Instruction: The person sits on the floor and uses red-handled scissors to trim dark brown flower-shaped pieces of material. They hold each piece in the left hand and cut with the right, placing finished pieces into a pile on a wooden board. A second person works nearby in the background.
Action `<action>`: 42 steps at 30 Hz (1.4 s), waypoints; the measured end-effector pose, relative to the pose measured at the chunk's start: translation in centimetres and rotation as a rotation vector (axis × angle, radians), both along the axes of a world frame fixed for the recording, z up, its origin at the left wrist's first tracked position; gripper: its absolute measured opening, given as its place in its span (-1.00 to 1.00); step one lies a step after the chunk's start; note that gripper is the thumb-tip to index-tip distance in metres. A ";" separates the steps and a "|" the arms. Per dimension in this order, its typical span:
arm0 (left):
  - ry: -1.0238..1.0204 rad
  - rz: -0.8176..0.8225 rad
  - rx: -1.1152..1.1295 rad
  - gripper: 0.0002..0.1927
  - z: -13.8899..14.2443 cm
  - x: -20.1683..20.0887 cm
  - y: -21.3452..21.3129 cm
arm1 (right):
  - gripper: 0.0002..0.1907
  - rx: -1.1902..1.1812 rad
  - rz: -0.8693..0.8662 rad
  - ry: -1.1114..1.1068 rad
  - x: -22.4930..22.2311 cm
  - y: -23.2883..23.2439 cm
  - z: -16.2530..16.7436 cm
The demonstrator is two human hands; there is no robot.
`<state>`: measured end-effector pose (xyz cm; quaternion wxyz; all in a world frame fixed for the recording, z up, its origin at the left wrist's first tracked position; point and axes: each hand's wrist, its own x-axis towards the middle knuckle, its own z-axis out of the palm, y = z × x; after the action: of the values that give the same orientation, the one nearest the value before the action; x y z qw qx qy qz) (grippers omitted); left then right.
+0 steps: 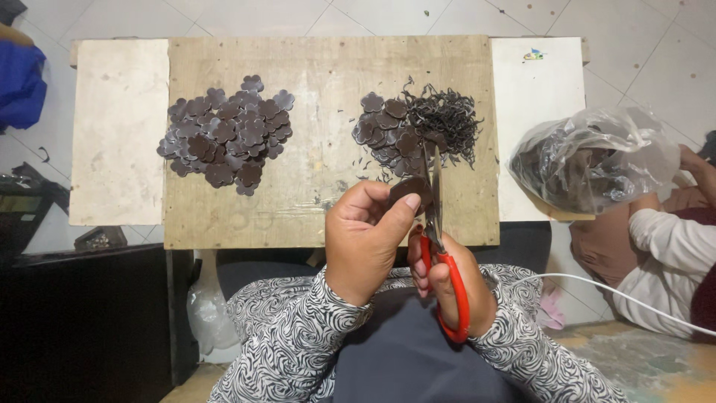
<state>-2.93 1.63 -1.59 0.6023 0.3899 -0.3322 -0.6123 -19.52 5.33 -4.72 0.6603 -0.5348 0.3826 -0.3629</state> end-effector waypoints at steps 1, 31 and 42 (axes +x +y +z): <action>-0.011 0.002 -0.011 -0.93 0.0 -0.1 -0.1 | -0.19 0.009 -0.009 -0.003 -0.1 -0.1 -0.1; -0.117 -0.079 0.057 -0.81 1.6 0.9 -0.4 | -0.02 -0.046 0.126 0.106 -1.2 -1.6 0.8; -0.097 -0.078 0.063 -0.81 1.1 1.0 -0.3 | -0.14 0.020 0.142 0.035 -1.7 -1.4 -0.1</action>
<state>-1.96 1.35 -0.51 0.5484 0.4247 -0.3565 -0.6260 -21.25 3.93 -4.78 0.6827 -0.5603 0.3589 -0.3018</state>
